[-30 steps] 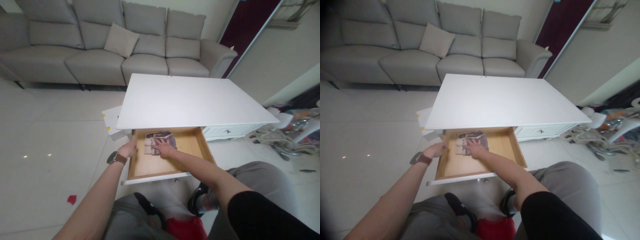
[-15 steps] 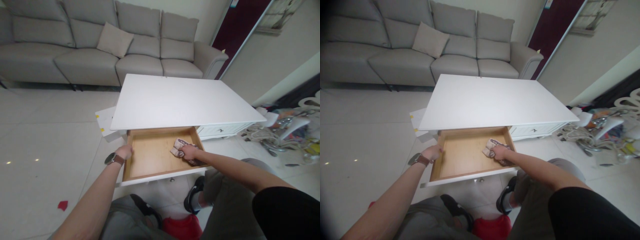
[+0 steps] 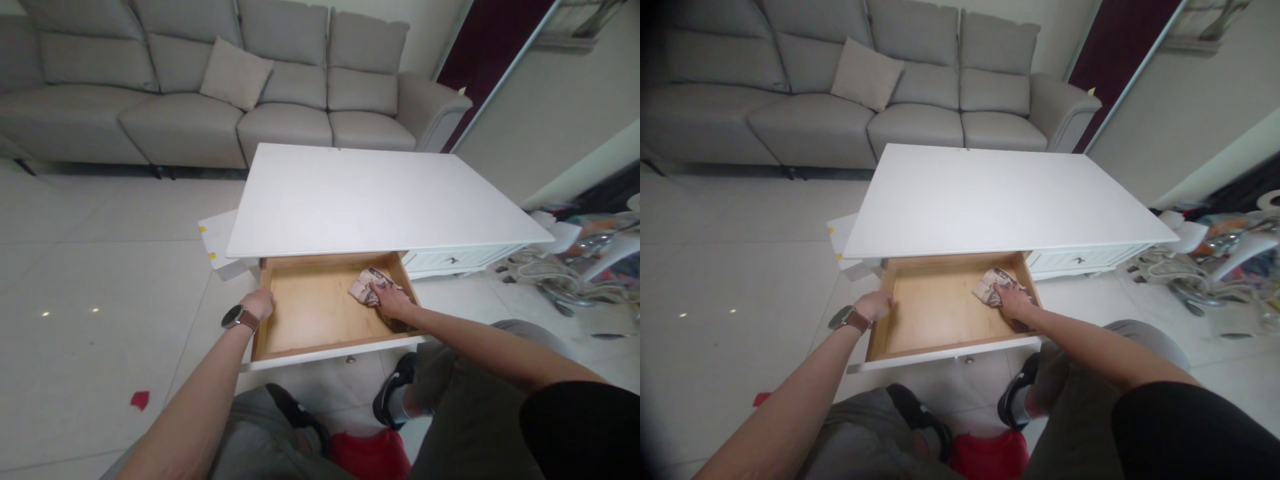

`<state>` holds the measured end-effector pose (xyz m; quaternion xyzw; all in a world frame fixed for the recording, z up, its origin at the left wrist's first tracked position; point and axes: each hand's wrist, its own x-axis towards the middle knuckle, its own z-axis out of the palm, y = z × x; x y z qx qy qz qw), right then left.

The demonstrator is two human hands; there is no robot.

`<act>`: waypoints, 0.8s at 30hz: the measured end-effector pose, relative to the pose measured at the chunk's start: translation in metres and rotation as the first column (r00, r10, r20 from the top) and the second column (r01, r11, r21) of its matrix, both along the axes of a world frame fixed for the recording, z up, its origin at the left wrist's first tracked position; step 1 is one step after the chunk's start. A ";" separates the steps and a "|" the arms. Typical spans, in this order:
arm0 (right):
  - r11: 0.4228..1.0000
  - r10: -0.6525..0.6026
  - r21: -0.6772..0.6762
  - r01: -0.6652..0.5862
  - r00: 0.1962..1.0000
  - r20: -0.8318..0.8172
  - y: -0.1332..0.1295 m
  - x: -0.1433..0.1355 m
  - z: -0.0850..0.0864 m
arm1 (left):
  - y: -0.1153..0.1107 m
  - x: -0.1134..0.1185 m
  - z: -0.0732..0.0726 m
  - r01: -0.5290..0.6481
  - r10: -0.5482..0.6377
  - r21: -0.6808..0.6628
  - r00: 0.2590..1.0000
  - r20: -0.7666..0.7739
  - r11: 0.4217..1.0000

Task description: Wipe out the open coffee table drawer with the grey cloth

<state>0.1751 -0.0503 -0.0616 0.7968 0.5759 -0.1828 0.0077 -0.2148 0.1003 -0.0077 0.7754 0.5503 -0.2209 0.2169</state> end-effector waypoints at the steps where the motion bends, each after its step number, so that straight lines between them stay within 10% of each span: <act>1: 1.000 -0.011 -0.012 0.012 1.000 0.024 0.010 0.004 0.001 | 0.000 0.001 0.000 0.003 -0.003 -0.010 1.000 -0.014 1.000; 9: 0.996 -0.069 -0.056 0.073 0.995 0.071 0.089 -0.046 -0.006 | -0.002 0.003 0.000 0.034 -0.035 -0.028 0.998 -0.052 0.999; 19: 0.869 0.494 0.023 -0.494 0.869 -0.027 0.107 -0.259 -0.022 | -0.001 0.006 0.001 0.074 -0.075 -0.012 0.993 -0.092 0.997; 24: 0.756 0.654 0.019 -0.655 0.756 0.021 0.114 -0.268 -0.020 | -0.003 0.009 0.004 0.079 -0.082 -0.027 0.987 -0.136 0.996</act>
